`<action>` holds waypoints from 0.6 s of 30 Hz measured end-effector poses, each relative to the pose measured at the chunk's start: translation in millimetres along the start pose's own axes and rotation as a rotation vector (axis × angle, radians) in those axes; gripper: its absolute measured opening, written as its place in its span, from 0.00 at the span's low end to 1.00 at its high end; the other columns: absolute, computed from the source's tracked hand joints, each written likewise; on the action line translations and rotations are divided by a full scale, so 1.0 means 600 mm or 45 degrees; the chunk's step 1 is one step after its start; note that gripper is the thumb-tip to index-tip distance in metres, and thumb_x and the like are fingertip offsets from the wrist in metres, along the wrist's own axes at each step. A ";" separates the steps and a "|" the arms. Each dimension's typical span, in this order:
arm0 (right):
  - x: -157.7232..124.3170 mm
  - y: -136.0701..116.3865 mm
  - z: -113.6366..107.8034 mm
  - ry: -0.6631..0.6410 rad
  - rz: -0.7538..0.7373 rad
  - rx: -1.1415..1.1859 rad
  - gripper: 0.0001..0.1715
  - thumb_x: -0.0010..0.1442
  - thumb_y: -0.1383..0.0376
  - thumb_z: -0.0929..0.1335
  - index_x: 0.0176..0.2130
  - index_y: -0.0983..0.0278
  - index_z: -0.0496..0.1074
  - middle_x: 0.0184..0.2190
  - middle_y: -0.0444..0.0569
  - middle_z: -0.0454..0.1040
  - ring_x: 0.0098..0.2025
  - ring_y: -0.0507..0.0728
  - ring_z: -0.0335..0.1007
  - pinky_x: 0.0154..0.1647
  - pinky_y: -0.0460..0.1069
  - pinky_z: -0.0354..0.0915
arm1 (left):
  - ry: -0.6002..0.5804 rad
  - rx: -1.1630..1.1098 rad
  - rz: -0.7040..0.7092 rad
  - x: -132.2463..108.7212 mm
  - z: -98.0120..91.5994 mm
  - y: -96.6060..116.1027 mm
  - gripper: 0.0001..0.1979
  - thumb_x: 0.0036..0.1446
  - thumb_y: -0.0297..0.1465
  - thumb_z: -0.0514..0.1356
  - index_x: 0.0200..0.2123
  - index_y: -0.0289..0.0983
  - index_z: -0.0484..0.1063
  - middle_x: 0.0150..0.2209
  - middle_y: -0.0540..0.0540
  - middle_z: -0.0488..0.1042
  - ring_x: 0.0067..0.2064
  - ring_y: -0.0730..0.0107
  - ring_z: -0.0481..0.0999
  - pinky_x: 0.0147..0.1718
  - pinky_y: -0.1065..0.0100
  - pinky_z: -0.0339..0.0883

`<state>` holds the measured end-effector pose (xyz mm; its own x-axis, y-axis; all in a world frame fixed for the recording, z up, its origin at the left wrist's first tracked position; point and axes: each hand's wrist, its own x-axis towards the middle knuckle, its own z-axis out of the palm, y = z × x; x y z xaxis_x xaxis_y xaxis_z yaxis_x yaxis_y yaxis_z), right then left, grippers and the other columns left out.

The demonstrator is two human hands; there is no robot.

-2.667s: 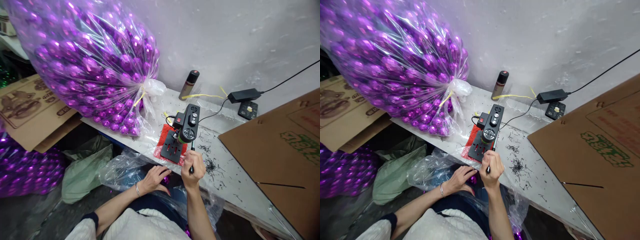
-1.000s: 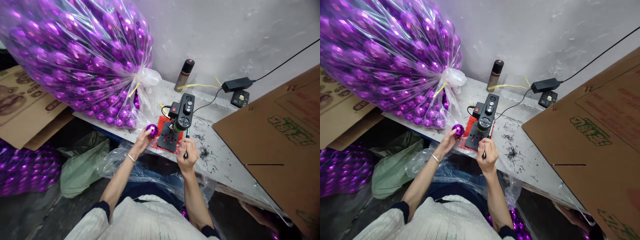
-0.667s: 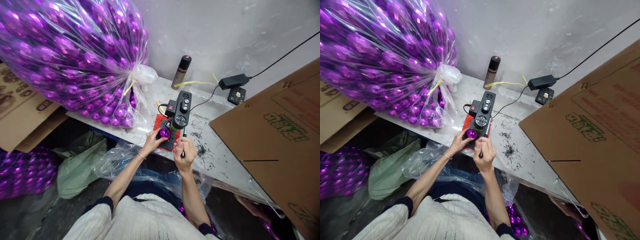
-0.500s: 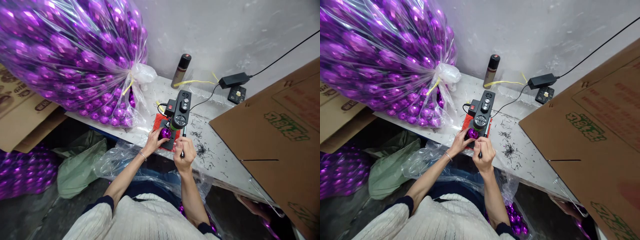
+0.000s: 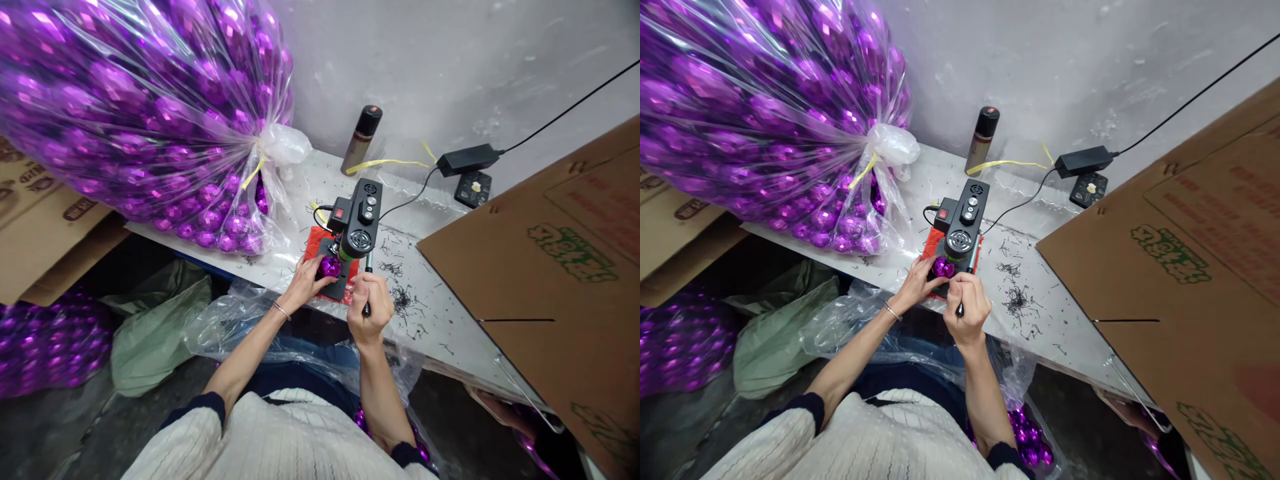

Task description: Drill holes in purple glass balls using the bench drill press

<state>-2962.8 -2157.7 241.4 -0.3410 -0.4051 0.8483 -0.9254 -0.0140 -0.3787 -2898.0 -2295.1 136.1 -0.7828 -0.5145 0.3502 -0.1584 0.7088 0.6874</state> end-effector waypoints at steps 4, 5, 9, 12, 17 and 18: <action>0.022 -0.006 -0.004 0.025 0.047 0.030 0.12 0.64 0.75 0.62 0.30 0.62 0.66 0.28 0.46 0.72 0.32 0.52 0.70 0.34 0.47 0.64 | -0.026 -0.010 -0.008 0.001 -0.001 0.001 0.30 0.60 0.44 0.62 0.61 0.37 0.62 0.56 0.36 0.74 0.59 0.53 0.73 0.64 0.47 0.55; 0.027 -0.006 -0.005 0.029 0.052 0.030 0.12 0.64 0.74 0.62 0.30 0.62 0.66 0.28 0.46 0.72 0.32 0.52 0.71 0.34 0.47 0.64 | -0.033 -0.019 0.001 0.001 -0.001 0.003 0.30 0.61 0.44 0.62 0.61 0.37 0.61 0.57 0.36 0.74 0.59 0.53 0.72 0.64 0.48 0.55; 0.037 -0.004 -0.009 0.031 0.040 0.004 0.13 0.64 0.74 0.62 0.29 0.62 0.66 0.26 0.45 0.71 0.31 0.52 0.71 0.32 0.46 0.63 | -0.036 -0.070 0.052 0.002 0.002 0.005 0.31 0.61 0.44 0.62 0.62 0.38 0.61 0.57 0.36 0.73 0.60 0.53 0.71 0.64 0.48 0.56; 0.038 -0.004 -0.012 0.008 0.028 -0.004 0.13 0.64 0.74 0.63 0.29 0.62 0.65 0.26 0.45 0.71 0.31 0.52 0.71 0.32 0.46 0.63 | -0.014 -0.123 0.060 0.003 0.007 0.002 0.32 0.61 0.44 0.62 0.63 0.38 0.60 0.58 0.36 0.72 0.61 0.52 0.70 0.63 0.49 0.59; 0.036 -0.005 -0.012 0.003 0.015 -0.006 0.13 0.64 0.75 0.63 0.29 0.62 0.65 0.26 0.45 0.71 0.30 0.51 0.69 0.31 0.46 0.62 | 0.019 -0.236 -0.017 0.009 0.004 -0.004 0.32 0.59 0.43 0.64 0.62 0.36 0.62 0.59 0.35 0.71 0.61 0.51 0.70 0.62 0.49 0.60; 0.036 -0.005 -0.012 0.005 0.011 -0.004 0.13 0.64 0.75 0.63 0.29 0.62 0.65 0.26 0.45 0.71 0.30 0.51 0.69 0.31 0.46 0.62 | 0.008 -0.281 -0.055 0.010 0.002 -0.006 0.32 0.58 0.44 0.64 0.62 0.36 0.63 0.58 0.36 0.72 0.60 0.51 0.71 0.61 0.50 0.61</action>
<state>-2968.5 -2160.0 263.6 -0.3496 -0.4016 0.8465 -0.9229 -0.0079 -0.3849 -2902.7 -2300.2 135.1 -0.7740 -0.5458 0.3209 -0.0555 0.5633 0.8244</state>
